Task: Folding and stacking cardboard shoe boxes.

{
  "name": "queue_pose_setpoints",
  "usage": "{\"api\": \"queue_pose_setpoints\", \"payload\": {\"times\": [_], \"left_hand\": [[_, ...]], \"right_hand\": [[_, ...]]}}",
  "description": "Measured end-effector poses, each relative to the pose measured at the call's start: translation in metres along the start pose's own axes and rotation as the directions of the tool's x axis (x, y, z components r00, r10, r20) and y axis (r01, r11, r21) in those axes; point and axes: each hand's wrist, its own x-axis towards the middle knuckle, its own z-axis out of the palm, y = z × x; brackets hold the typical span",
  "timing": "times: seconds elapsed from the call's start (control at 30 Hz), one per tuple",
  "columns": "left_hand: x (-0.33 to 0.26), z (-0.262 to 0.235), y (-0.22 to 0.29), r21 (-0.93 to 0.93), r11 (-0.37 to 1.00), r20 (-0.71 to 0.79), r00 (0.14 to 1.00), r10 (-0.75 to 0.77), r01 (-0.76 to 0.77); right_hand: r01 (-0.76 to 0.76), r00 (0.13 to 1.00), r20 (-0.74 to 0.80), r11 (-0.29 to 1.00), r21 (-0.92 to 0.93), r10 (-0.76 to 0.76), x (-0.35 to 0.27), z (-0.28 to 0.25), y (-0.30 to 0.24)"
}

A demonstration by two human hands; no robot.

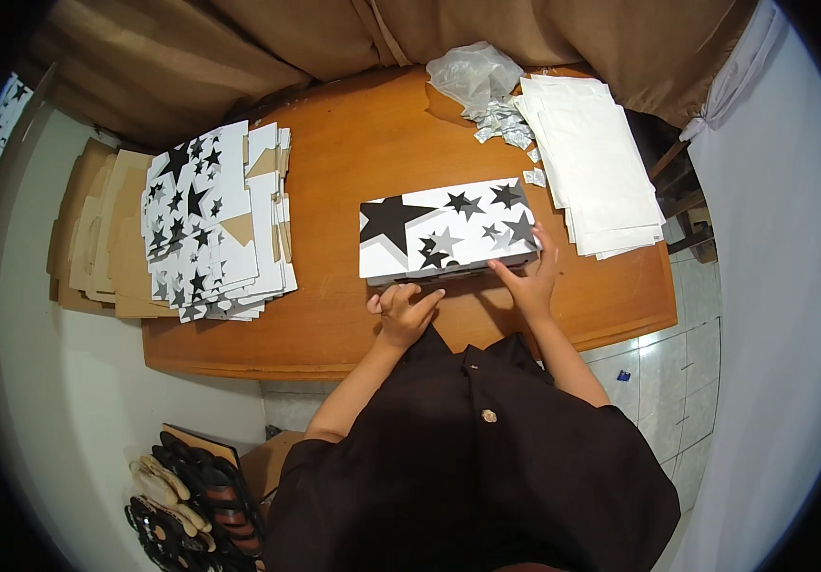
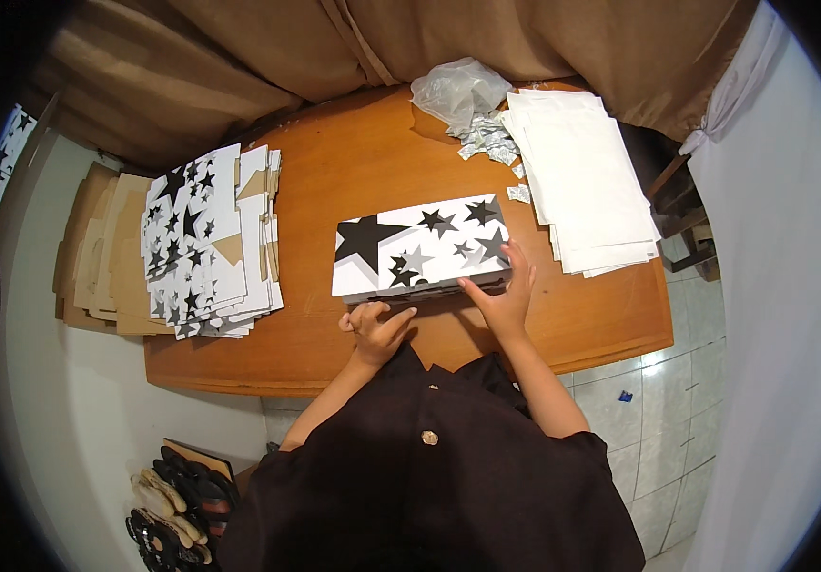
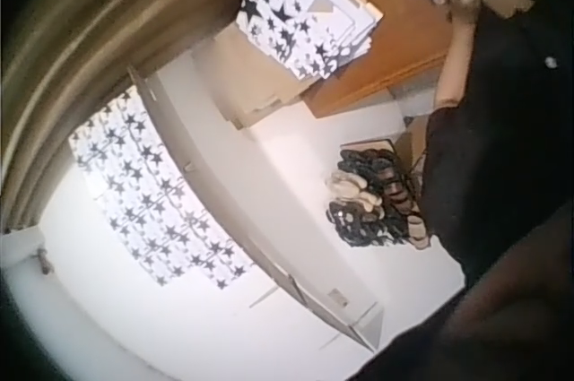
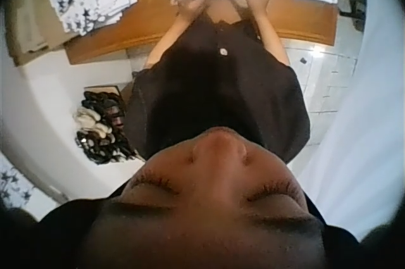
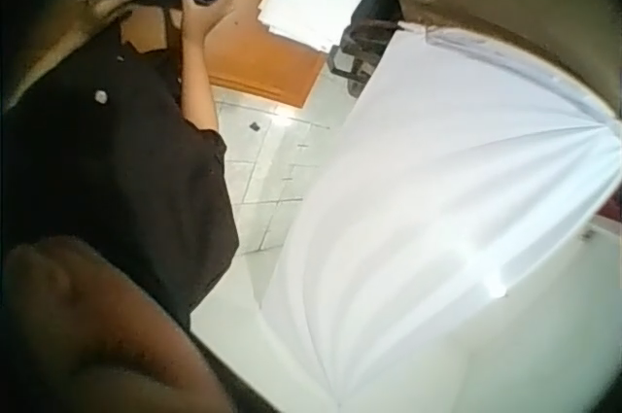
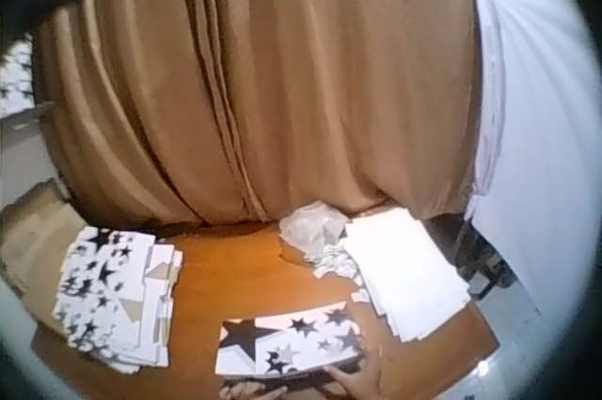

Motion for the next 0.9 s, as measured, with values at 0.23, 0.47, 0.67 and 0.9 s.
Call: {"api": "queue_pose_setpoints", "payload": {"times": [0.23, 0.47, 0.67, 0.9], "left_hand": [[0.007, -0.003, -0.015, -0.011, 0.995, 0.049, 0.994, -0.101, 0.101], [0.054, -0.012, -0.043, -0.079, 0.990, 0.231, 0.968, -0.096, 0.117], [0.059, -0.009, -0.050, -0.130, 0.991, 0.176, 0.984, -0.019, 0.042], [0.043, 0.000, -0.052, -0.166, 0.983, 0.177, 0.983, -0.050, 0.080]], "right_hand": [[0.135, 0.991, 0.061, 0.942, -0.308, -0.122, -0.011, -0.002, -0.004], [0.124, 0.992, 0.037, 0.954, -0.272, -0.119, -0.013, 0.000, 0.004], [0.107, 0.994, 0.024, 0.953, -0.285, -0.104, -0.013, 0.001, 0.007], [0.209, 0.978, 0.097, 0.918, -0.337, -0.186, -0.013, -0.001, 0.004]]}}
